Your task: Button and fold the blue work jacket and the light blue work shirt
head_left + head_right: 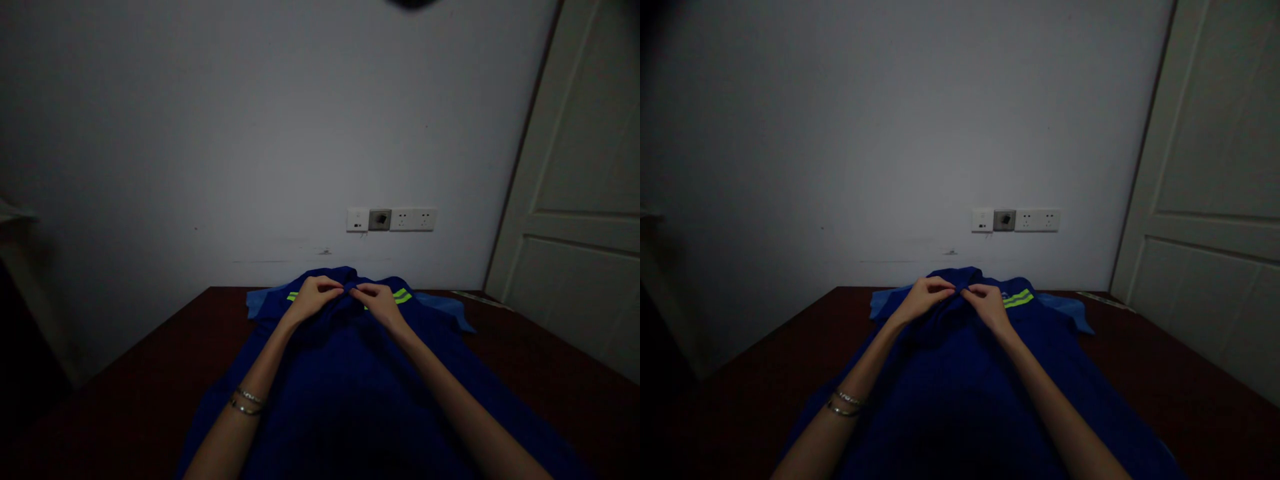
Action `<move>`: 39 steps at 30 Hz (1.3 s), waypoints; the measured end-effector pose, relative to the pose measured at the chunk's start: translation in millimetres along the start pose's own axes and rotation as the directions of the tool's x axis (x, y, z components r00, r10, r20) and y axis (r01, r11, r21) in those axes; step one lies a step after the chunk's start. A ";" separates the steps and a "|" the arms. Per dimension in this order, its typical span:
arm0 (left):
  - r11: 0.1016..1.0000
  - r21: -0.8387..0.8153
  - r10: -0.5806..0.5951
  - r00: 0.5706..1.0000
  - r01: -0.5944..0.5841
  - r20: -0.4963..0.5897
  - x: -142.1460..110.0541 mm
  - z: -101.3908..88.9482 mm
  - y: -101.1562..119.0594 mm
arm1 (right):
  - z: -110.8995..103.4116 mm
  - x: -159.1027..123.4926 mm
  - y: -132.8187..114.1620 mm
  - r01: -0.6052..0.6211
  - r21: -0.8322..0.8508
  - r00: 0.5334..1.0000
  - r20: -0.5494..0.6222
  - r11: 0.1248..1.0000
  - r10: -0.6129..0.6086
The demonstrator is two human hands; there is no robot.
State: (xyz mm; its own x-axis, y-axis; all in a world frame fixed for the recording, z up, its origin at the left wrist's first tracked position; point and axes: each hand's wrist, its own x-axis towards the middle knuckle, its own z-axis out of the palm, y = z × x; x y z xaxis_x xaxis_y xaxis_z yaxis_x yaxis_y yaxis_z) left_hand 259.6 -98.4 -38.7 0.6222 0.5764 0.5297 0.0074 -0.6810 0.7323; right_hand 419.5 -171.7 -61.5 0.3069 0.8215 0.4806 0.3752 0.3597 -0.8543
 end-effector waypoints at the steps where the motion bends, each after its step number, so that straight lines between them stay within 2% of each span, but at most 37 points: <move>1: 1.000 0.008 0.003 1.000 -0.003 0.004 0.1 0.8 -1.7 | -0.1 0.2 0.3 0.010 0.000 1.000 0.006 1.000 -0.010; 7: 0.998 0.065 0.015 1.000 -0.014 -0.021 0.3 5.6 -6.8 | -1.5 0.8 1.1 0.048 -0.005 0.997 0.053 0.999 -0.047; 13: 0.999 0.001 -0.036 0.998 0.036 -0.046 0.8 6.6 -4.7 | -3.7 2.6 5.0 0.065 -0.016 0.994 0.090 0.998 -0.063; 17: 0.986 -0.139 -0.095 0.995 0.096 0.008 -0.3 6.2 0.8 | -4.7 2.6 3.6 0.047 0.020 0.994 0.093 0.999 -0.049; 22: 0.952 -0.243 -0.179 0.982 0.187 0.055 -1.3 4.1 1.1 | -5.9 0.5 -4.3 0.050 0.001 0.987 0.150 0.999 -0.050; 26: 0.935 -0.280 -0.181 0.971 0.219 0.157 -1.9 1.4 -3.4 | -4.8 -0.6 -6.6 0.063 -0.003 0.986 0.153 0.998 -0.062; 29: 0.933 -0.285 -0.175 0.969 0.219 0.172 -2.6 0.4 -3.6 | -3.5 -0.8 -6.1 0.044 -0.006 0.989 0.142 0.999 -0.043; 35: 0.959 -0.226 -0.155 0.985 0.169 0.080 -1.3 -10.0 -0.6 | -10.0 1.0 -7.3 0.037 -0.018 0.984 0.176 0.999 -0.033; 37: 0.967 -0.200 -0.161 0.987 0.156 -0.007 0.3 -19.0 -1.7 | -15.3 2.2 -7.8 0.016 -0.033 0.980 0.198 0.999 -0.009; 39: 0.974 -0.166 -0.176 0.974 0.152 -0.143 2.3 -29.6 -4.3 | -20.5 3.3 -8.0 -0.006 -0.044 0.979 0.201 0.999 0.015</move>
State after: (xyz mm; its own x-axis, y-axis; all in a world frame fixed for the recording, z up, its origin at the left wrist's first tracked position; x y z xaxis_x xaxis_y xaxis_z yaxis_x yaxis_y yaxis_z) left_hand 237.8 -80.7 -27.9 0.4926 0.7460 0.4482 -0.0278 -0.5013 0.8648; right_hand 435.4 -181.0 -49.0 0.1299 0.8990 0.4183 0.4114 0.3350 -0.8477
